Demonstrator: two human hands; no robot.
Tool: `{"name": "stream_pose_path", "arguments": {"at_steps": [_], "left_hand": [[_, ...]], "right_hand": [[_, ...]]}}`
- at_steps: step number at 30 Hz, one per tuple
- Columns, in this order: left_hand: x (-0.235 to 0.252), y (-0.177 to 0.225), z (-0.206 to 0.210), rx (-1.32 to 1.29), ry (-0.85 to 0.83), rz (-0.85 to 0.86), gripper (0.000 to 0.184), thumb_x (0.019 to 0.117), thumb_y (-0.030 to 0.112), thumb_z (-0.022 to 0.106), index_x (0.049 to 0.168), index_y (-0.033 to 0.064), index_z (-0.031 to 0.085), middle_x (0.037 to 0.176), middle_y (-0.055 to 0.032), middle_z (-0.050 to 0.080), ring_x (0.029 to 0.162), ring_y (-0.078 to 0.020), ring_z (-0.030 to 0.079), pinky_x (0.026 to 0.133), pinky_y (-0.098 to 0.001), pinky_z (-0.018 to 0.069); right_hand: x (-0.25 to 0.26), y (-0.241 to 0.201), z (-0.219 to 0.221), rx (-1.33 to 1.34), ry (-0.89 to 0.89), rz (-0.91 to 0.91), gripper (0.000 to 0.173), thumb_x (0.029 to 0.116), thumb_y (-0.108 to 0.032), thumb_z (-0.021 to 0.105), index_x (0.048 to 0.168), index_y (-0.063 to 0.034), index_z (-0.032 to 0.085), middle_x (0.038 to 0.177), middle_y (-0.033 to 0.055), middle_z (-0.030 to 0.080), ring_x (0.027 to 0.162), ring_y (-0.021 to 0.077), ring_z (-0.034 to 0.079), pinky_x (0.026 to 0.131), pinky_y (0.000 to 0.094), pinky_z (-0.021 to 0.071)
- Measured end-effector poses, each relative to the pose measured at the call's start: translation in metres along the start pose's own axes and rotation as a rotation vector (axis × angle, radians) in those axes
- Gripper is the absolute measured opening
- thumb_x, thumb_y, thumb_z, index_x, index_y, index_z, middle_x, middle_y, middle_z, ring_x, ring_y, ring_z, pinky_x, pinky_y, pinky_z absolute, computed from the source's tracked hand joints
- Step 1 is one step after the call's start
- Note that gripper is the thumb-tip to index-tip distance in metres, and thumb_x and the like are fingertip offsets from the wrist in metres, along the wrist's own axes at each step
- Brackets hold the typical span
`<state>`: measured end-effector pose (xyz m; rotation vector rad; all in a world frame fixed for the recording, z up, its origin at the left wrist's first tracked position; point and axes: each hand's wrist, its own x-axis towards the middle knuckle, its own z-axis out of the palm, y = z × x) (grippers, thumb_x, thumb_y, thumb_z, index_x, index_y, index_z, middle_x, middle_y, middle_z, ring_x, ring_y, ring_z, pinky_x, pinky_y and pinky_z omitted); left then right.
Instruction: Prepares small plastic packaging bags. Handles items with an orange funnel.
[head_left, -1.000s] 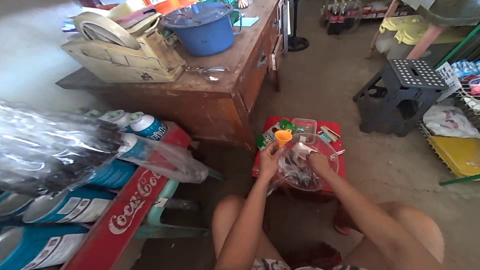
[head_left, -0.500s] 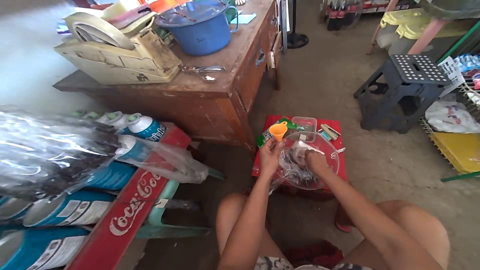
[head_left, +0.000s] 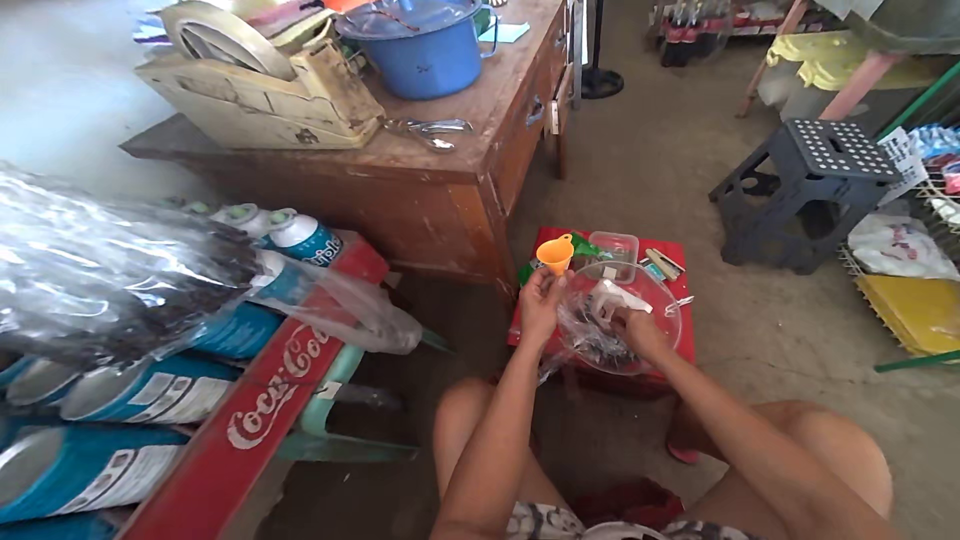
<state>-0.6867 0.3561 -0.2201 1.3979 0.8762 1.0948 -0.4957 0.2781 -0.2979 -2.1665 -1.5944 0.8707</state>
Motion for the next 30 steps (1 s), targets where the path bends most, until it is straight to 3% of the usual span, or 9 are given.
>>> {"name": "stream_pose_path", "arguments": {"at_steps": [5,8,12,18,21,25,30], "left_hand": [[0.0,-0.004,-0.002,0.048,0.009,0.002,0.02,0.0995,0.001,0.06,0.117,-0.0079,0.062,0.108,-0.0135,0.069,0.097,-0.0101,0.066,0.088,-0.027,0.055],[0.0,-0.007,-0.003,0.11,0.016,0.036,0.018,0.0982,0.003,0.062,0.114,-0.0068,0.064,0.1,-0.0107,0.068,0.09,-0.0078,0.065,0.081,-0.0246,0.0543],[0.001,-0.015,-0.004,0.175,-0.035,0.039,0.02,0.0974,0.004,0.064,0.113,-0.0082,0.064,0.099,-0.0117,0.069,0.088,-0.0085,0.065,0.08,-0.025,0.0547],[0.0,-0.036,0.003,0.286,-0.125,-0.049,0.029,0.0942,0.008,0.07,0.119,-0.0064,0.066,0.106,-0.0159,0.071,0.094,-0.0166,0.068,0.086,-0.0322,0.0556],[0.0,-0.045,0.005,0.333,-0.147,-0.076,0.038,0.094,0.009,0.071,0.129,-0.0049,0.063,0.11,-0.0158,0.072,0.096,-0.0182,0.07,0.089,-0.0345,0.056],[0.001,-0.052,0.003,0.482,-0.185,-0.104,0.033,0.0957,0.013,0.07,0.122,-0.0055,0.067,0.113,-0.0186,0.072,0.103,-0.0243,0.069,0.097,-0.0399,0.0535],[0.0,-0.048,0.006,0.623,-0.249,-0.197,0.033,0.0994,0.018,0.066,0.126,-0.003,0.066,0.12,-0.0191,0.07,0.113,-0.0285,0.067,0.104,-0.0456,0.0496]], "right_hand": [[0.013,0.006,0.006,0.181,-0.025,0.013,0.026,0.1005,-0.015,0.062,0.115,0.0045,0.07,0.112,0.0241,0.071,0.109,0.0376,0.067,0.101,0.0561,0.0482],[0.022,0.014,0.008,0.386,-0.022,0.104,0.024,0.1,-0.012,0.062,0.113,0.0066,0.069,0.105,0.022,0.071,0.091,0.0291,0.07,0.088,0.0475,0.0564],[0.019,0.019,-0.004,0.482,-0.005,0.223,0.023,0.1009,-0.013,0.064,0.112,0.0063,0.068,0.099,0.0178,0.069,0.079,0.02,0.066,0.078,0.0382,0.0555],[0.007,0.035,-0.014,0.511,0.04,0.294,0.024,0.1006,-0.017,0.066,0.111,0.0052,0.068,0.099,0.017,0.069,0.081,0.0199,0.065,0.078,0.0384,0.0545],[0.0,0.039,-0.018,0.556,0.06,0.31,0.021,0.1005,-0.014,0.065,0.109,0.0056,0.068,0.094,0.0149,0.068,0.074,0.016,0.062,0.073,0.0341,0.0538],[-0.017,0.035,-0.036,0.6,0.088,0.315,0.019,0.1009,-0.012,0.065,0.107,0.0049,0.068,0.085,0.0092,0.066,0.066,0.0096,0.058,0.064,0.0275,0.0505],[-0.041,0.013,-0.077,0.681,0.18,0.238,0.015,0.1005,-0.01,0.064,0.102,0.0048,0.066,0.077,0.0044,0.065,0.058,0.0063,0.056,0.058,0.0231,0.0496]]}}
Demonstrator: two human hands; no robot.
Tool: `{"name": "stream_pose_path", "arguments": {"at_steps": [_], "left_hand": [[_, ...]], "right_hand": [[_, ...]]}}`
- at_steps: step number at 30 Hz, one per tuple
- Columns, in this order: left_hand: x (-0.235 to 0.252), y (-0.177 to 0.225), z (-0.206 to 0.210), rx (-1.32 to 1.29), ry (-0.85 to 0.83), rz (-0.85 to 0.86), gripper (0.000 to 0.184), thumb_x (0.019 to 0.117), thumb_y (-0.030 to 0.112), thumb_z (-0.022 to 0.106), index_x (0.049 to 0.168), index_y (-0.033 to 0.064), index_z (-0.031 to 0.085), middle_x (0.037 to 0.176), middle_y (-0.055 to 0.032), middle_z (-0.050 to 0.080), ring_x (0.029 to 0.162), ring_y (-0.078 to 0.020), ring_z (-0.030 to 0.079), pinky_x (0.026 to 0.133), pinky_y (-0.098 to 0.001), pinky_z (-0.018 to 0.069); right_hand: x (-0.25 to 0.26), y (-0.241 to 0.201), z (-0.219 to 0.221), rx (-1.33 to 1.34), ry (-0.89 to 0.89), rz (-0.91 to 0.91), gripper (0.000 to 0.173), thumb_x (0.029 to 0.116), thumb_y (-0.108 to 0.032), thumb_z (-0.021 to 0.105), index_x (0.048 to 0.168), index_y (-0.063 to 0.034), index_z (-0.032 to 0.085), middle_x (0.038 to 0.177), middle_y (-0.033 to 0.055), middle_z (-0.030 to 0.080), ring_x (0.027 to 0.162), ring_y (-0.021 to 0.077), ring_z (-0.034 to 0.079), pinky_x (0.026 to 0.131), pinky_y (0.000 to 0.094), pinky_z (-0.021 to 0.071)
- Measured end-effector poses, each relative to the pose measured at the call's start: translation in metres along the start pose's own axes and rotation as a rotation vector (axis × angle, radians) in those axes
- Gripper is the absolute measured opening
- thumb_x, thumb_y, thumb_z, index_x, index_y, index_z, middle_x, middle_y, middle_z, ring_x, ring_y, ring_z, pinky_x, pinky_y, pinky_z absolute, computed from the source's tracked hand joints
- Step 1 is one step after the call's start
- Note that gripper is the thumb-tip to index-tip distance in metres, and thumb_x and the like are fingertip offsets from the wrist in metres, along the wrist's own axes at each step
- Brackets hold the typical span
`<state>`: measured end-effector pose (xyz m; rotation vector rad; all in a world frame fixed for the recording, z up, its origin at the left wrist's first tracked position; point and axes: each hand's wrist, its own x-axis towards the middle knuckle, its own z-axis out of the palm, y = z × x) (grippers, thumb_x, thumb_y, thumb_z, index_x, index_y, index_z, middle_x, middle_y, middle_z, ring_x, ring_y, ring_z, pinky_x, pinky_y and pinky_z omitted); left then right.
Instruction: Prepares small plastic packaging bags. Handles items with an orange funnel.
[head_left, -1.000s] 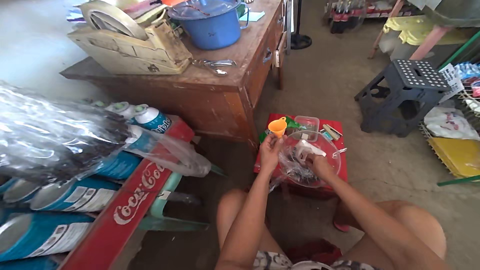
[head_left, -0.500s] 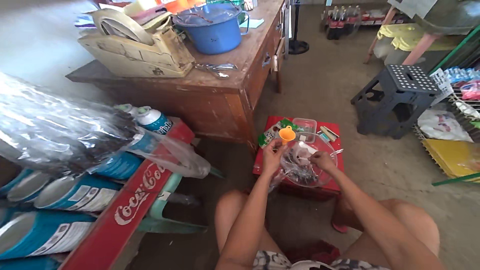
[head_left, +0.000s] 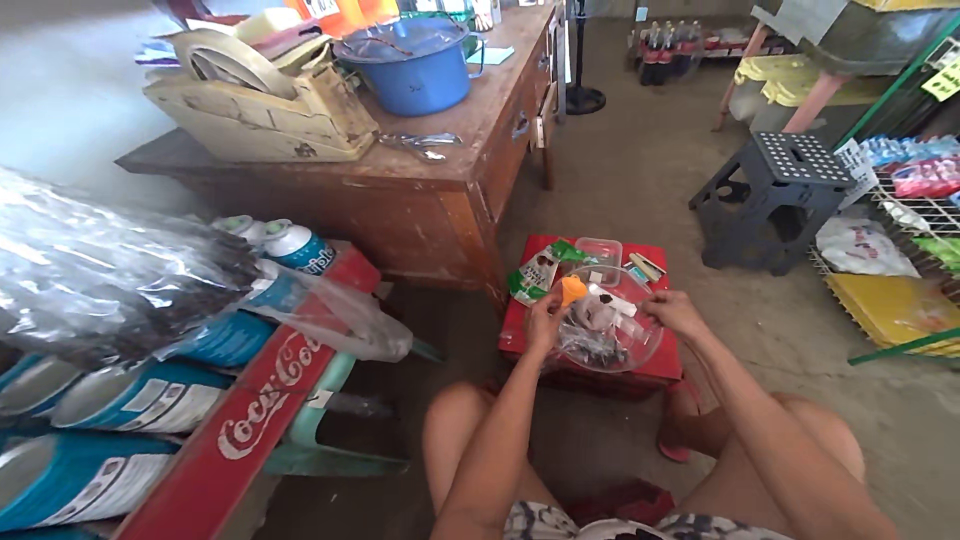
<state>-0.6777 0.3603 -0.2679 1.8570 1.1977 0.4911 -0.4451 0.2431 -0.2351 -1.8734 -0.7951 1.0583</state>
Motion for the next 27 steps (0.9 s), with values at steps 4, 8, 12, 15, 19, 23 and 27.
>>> {"name": "stream_pose_path", "arguments": {"at_steps": [4,8,12,15,19,23,27], "left_hand": [[-0.002,0.007,0.004,0.008,-0.023,0.002,0.033,0.0995,0.017,0.065,0.126,-0.0019,0.066,0.121,-0.0184,0.07,0.114,-0.0292,0.067,0.104,-0.0471,0.0495],[-0.004,0.013,0.006,-0.05,-0.022,0.052,0.031,0.0987,0.016,0.065,0.124,-0.0031,0.067,0.119,-0.0185,0.07,0.11,-0.027,0.068,0.101,-0.0442,0.0513],[-0.007,0.019,0.004,-0.127,-0.003,0.109,0.031,0.0975,0.015,0.067,0.121,-0.0044,0.067,0.116,-0.0182,0.07,0.108,-0.0238,0.068,0.099,-0.0397,0.0524],[-0.008,0.022,0.001,-0.235,0.032,0.125,0.03,0.0969,0.013,0.068,0.12,-0.0051,0.067,0.112,-0.0168,0.071,0.102,-0.02,0.068,0.093,-0.0358,0.0543],[-0.014,0.038,-0.016,-0.398,0.083,0.179,0.027,0.0969,0.005,0.066,0.12,-0.0093,0.065,0.113,-0.019,0.07,0.103,-0.0172,0.068,0.095,-0.0327,0.0538],[-0.022,0.06,-0.031,-0.498,0.072,0.231,0.022,0.0974,0.002,0.064,0.117,-0.008,0.065,0.107,-0.0136,0.072,0.096,-0.01,0.069,0.089,-0.0272,0.0561],[-0.031,0.084,-0.042,-0.55,0.07,0.272,0.019,0.0963,0.0,0.064,0.113,-0.0084,0.065,0.103,-0.0104,0.072,0.092,-0.0077,0.068,0.086,-0.0254,0.056]], "right_hand": [[-0.017,-0.033,-0.003,0.073,0.033,-0.122,0.009,0.0978,-0.006,0.066,0.097,0.0036,0.066,0.072,0.002,0.065,0.055,0.0047,0.057,0.054,0.0211,0.0505],[-0.032,-0.046,0.012,-0.193,0.083,-0.404,0.014,0.0962,-0.011,0.067,0.098,0.0017,0.071,0.081,0.0054,0.068,0.066,0.0064,0.061,0.065,0.0242,0.0522],[-0.041,-0.039,0.022,-0.515,0.292,-1.007,0.018,0.0935,-0.011,0.064,0.091,0.0027,0.075,0.079,0.0153,0.071,0.067,0.0218,0.067,0.066,0.0339,0.0573],[-0.047,-0.044,0.012,-0.426,0.4,-1.017,0.016,0.0923,-0.011,0.066,0.09,0.0026,0.075,0.078,0.0134,0.072,0.064,0.0157,0.066,0.063,0.027,0.0562],[-0.037,-0.035,0.003,-0.496,0.163,-0.425,0.022,0.0979,-0.014,0.064,0.105,0.0045,0.072,0.094,0.0193,0.072,0.085,0.0285,0.07,0.083,0.047,0.0558],[0.009,0.014,0.038,-0.544,-0.029,-0.191,0.028,0.1005,-0.02,0.062,0.111,0.0048,0.071,0.104,0.0237,0.07,0.101,0.0385,0.067,0.096,0.058,0.0483],[0.006,0.0,0.041,-0.268,-0.11,-0.341,0.043,0.1056,-0.029,0.056,0.13,0.0049,0.065,0.133,0.0251,0.063,0.123,0.0362,0.061,0.108,0.0513,0.0459]]}}
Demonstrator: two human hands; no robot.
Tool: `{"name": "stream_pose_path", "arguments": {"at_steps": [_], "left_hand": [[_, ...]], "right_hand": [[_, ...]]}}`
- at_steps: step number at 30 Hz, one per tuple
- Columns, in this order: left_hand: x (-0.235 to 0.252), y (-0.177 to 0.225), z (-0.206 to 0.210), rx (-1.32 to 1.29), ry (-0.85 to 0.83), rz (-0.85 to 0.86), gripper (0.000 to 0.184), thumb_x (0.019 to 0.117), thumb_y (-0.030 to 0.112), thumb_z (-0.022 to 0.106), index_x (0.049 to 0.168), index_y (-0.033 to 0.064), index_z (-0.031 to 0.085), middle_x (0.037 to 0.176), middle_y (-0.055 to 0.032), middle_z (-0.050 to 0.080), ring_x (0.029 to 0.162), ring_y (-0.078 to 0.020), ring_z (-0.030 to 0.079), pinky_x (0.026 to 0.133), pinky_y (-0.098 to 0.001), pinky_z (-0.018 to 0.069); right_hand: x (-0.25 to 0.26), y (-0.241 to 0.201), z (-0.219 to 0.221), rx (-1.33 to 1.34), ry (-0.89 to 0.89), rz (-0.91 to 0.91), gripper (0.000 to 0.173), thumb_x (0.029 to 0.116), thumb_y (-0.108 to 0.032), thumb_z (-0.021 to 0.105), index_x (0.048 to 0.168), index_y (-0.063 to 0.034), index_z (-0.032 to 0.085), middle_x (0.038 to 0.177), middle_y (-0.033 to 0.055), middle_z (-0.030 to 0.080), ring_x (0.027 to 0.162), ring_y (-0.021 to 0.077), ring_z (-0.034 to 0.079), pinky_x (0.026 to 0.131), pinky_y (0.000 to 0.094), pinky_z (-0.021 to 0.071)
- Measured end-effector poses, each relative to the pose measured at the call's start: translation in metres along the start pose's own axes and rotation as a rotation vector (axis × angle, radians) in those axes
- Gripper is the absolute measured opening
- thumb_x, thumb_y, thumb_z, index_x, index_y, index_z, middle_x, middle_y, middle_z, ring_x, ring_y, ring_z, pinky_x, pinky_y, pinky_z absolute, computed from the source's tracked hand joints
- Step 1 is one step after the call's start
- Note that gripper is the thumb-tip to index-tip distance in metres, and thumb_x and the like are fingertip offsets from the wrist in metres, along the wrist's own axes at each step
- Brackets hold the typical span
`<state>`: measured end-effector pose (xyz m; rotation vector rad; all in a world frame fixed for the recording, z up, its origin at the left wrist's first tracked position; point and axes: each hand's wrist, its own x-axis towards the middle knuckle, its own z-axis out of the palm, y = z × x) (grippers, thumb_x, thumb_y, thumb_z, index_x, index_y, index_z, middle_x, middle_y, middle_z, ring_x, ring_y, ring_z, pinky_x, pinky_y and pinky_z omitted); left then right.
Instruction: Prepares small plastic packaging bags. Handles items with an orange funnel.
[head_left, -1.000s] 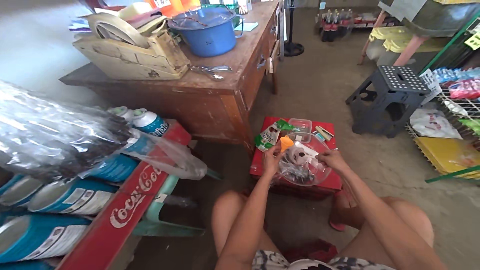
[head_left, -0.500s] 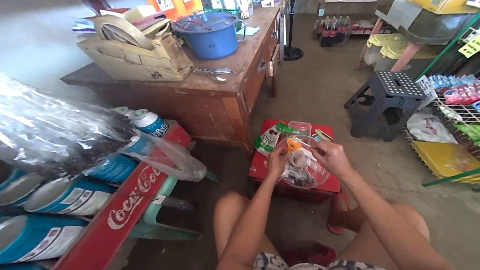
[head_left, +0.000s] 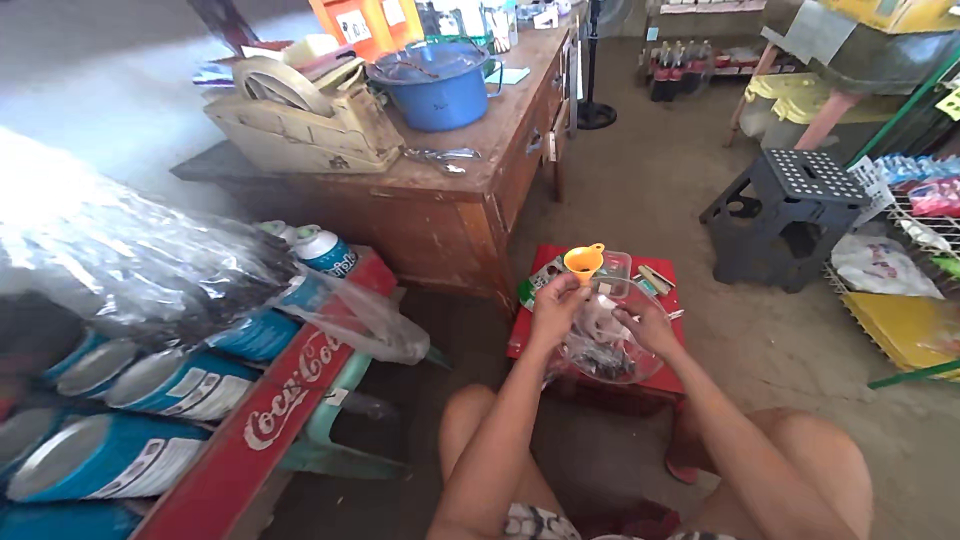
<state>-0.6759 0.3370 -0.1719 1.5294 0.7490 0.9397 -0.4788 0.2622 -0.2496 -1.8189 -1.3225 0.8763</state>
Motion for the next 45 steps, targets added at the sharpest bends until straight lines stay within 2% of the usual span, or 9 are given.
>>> {"name": "stream_pose_path", "arguments": {"at_steps": [2,6,8,14,18,29,40,43,45], "left_hand": [[0.0,0.011,0.004,-0.007,-0.003,0.017,0.018,0.096,0.001,0.065,0.112,-0.0081,0.065,0.101,-0.0102,0.072,0.092,-0.008,0.068,0.086,-0.0261,0.0564],[0.004,0.031,0.017,-0.099,0.005,0.009,0.015,0.0956,-0.002,0.064,0.11,-0.0055,0.065,0.096,-0.0058,0.071,0.085,-0.006,0.066,0.081,-0.0245,0.0557],[0.007,0.043,0.018,-0.18,0.028,0.0,0.016,0.0949,-0.003,0.065,0.111,-0.0033,0.064,0.095,-0.0042,0.071,0.085,-0.0055,0.065,0.081,-0.0237,0.0546],[0.011,0.048,0.02,-0.075,-0.009,0.064,0.013,0.0935,-0.001,0.068,0.106,-0.0034,0.065,0.094,-0.0052,0.071,0.084,-0.0058,0.065,0.08,-0.0242,0.0549],[0.009,0.039,0.031,-0.061,-0.01,-0.004,0.016,0.094,0.0,0.068,0.109,-0.0052,0.065,0.094,-0.0071,0.07,0.083,-0.0074,0.065,0.08,-0.0258,0.0553],[0.006,0.011,0.038,-0.12,0.014,0.09,0.015,0.0953,-0.003,0.064,0.11,-0.0074,0.063,0.098,-0.0073,0.073,0.089,-0.0061,0.069,0.085,-0.0247,0.0569],[0.003,-0.008,0.041,-0.006,0.001,0.186,0.017,0.0924,-0.001,0.068,0.108,-0.0081,0.069,0.102,-0.0113,0.075,0.095,-0.0083,0.071,0.09,-0.0268,0.0575],[-0.007,-0.024,0.041,0.083,-0.04,0.203,0.022,0.0914,0.003,0.071,0.111,-0.0068,0.071,0.109,-0.013,0.074,0.104,-0.0115,0.07,0.098,-0.0297,0.056],[-0.015,-0.036,0.04,0.126,-0.018,0.269,0.023,0.0903,0.002,0.07,0.111,-0.0077,0.072,0.113,-0.0158,0.073,0.109,-0.0146,0.069,0.102,-0.0317,0.0535]], "right_hand": [[-0.012,-0.032,-0.006,0.239,-0.067,-0.165,0.044,0.1032,-0.023,0.053,0.135,0.0073,0.059,0.136,0.0211,0.062,0.124,0.0236,0.06,0.107,0.0371,0.0476],[-0.024,-0.059,0.002,0.124,-0.043,-0.312,0.022,0.0958,-0.017,0.068,0.099,0.0039,0.074,0.096,0.0107,0.073,0.091,0.0116,0.067,0.089,0.0333,0.0539],[-0.025,-0.055,-0.003,0.007,-0.028,-0.265,0.024,0.0973,-0.019,0.065,0.102,0.0021,0.075,0.1,0.014,0.074,0.096,0.0204,0.069,0.094,0.0438,0.0532],[-0.032,-0.058,-0.02,0.396,0.042,-0.314,0.054,0.1022,-0.035,0.054,0.132,0.0095,0.059,0.128,0.0174,0.067,0.116,0.0158,0.065,0.104,0.0316,0.051],[-0.035,-0.069,-0.007,0.426,0.132,-0.257,0.014,0.0952,-0.006,0.066,0.102,0.0063,0.071,0.091,0.0068,0.072,0.081,0.0054,0.067,0.08,0.0244,0.0573],[-0.024,-0.017,-0.009,0.02,0.09,-0.214,0.022,0.0944,-0.012,0.065,0.107,0.0038,0.073,0.103,0.0167,0.073,0.099,0.0252,0.069,0.096,0.0454,0.0527],[-0.008,0.017,0.003,-0.064,-0.021,-0.146,0.022,0.0967,-0.012,0.065,0.109,0.0024,0.074,0.107,0.0181,0.073,0.104,0.0289,0.069,0.101,0.0492,0.0499],[-0.01,0.014,0.001,-0.277,-0.198,-0.021,0.043,0.0966,-0.009,0.065,0.139,-0.0024,0.061,0.123,0.0212,0.07,0.118,0.0384,0.064,0.112,0.0614,0.0374],[-0.024,-0.002,-0.013,-0.293,-0.059,-0.006,0.064,0.0972,-0.006,0.06,0.157,-0.0028,0.037,0.125,0.0223,0.067,0.115,0.0401,0.065,0.106,0.0611,0.0441]]}}
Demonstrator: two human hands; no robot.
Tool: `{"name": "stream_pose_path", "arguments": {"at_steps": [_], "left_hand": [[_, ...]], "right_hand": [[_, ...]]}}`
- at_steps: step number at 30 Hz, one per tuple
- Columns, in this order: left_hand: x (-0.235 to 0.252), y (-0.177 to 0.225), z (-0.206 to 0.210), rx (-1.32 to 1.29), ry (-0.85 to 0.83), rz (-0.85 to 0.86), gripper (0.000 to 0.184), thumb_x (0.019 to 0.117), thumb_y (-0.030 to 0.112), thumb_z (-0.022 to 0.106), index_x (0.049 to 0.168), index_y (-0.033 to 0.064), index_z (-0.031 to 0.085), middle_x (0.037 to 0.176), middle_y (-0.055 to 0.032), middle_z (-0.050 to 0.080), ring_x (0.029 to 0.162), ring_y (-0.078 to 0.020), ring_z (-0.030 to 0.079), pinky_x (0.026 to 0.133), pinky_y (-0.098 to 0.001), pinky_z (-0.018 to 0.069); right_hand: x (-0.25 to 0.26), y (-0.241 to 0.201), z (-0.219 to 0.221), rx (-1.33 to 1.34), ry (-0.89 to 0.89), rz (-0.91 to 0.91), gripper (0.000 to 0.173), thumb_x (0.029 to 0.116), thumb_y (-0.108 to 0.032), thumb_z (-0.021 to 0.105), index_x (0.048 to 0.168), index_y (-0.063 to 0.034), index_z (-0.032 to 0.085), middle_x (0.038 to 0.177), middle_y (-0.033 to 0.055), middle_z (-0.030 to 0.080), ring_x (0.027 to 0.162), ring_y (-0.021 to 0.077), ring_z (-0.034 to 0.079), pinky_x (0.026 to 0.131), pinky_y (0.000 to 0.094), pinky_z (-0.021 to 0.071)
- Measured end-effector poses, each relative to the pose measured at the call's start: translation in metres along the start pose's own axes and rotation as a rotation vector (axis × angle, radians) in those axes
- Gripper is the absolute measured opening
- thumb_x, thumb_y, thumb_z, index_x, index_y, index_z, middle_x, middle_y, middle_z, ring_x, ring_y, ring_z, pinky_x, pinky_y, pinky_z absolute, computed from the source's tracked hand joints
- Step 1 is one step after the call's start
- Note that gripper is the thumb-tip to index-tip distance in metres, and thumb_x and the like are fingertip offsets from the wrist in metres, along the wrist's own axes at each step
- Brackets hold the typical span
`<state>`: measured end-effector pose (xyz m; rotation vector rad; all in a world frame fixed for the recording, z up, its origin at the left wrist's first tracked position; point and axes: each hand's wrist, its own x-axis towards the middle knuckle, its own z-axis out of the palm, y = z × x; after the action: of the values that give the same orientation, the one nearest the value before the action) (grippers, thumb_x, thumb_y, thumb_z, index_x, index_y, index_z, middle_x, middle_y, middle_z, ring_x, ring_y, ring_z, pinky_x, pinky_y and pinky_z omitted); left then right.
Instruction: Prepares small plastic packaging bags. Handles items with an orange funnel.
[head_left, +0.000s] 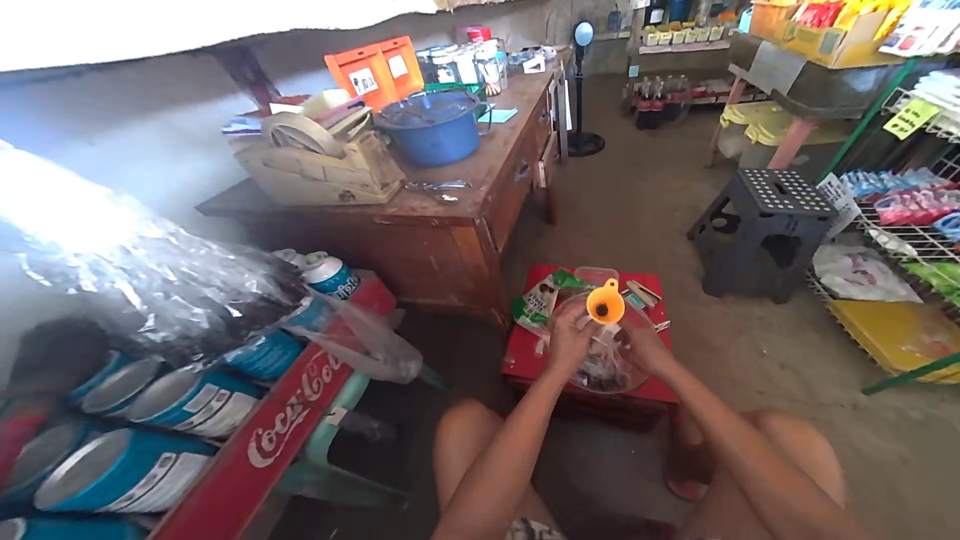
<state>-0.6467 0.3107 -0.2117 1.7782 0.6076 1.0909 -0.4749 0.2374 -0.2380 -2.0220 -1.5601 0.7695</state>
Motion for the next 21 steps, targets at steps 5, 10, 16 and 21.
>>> {"name": "stream_pose_path", "arguments": {"at_steps": [5,10,16,21], "left_hand": [[-0.009,-0.022,0.002,0.071,0.078,0.086,0.022,0.0895,0.004,0.07,0.109,-0.0074,0.074,0.112,-0.0189,0.073,0.11,-0.0192,0.069,0.104,-0.0347,0.0523],[-0.004,-0.028,0.008,0.091,0.068,0.031,0.022,0.0911,0.008,0.072,0.109,-0.0054,0.074,0.111,-0.017,0.074,0.109,-0.0189,0.07,0.103,-0.0355,0.0524],[-0.002,-0.025,0.012,0.049,0.051,0.013,0.024,0.0916,0.005,0.07,0.113,-0.0062,0.072,0.116,-0.0183,0.072,0.112,-0.0174,0.069,0.103,-0.0322,0.0531],[-0.007,-0.02,0.012,0.057,0.062,-0.005,0.023,0.0898,0.001,0.069,0.11,-0.0091,0.072,0.116,-0.0224,0.071,0.112,-0.0224,0.069,0.102,-0.0354,0.0526]], "right_hand": [[-0.041,-0.019,-0.01,-0.032,0.859,-0.542,0.049,0.0944,-0.013,0.06,0.134,0.0146,0.05,0.093,0.019,0.072,0.082,0.0279,0.071,0.078,0.0433,0.0601],[-0.058,-0.03,-0.023,-0.107,0.841,-0.596,0.049,0.0959,-0.012,0.061,0.139,0.0107,0.053,0.083,0.0124,0.072,0.071,0.0194,0.07,0.069,0.0354,0.0605],[-0.056,-0.031,-0.012,-0.159,0.697,-0.585,0.053,0.0928,-0.012,0.061,0.142,0.0059,0.055,0.076,0.013,0.072,0.061,0.0263,0.069,0.063,0.0462,0.06],[-0.058,-0.035,-0.008,-0.185,0.592,-0.554,0.055,0.0938,-0.009,0.061,0.146,0.0048,0.052,0.078,0.0167,0.071,0.065,0.0345,0.07,0.066,0.0535,0.0584]]}}
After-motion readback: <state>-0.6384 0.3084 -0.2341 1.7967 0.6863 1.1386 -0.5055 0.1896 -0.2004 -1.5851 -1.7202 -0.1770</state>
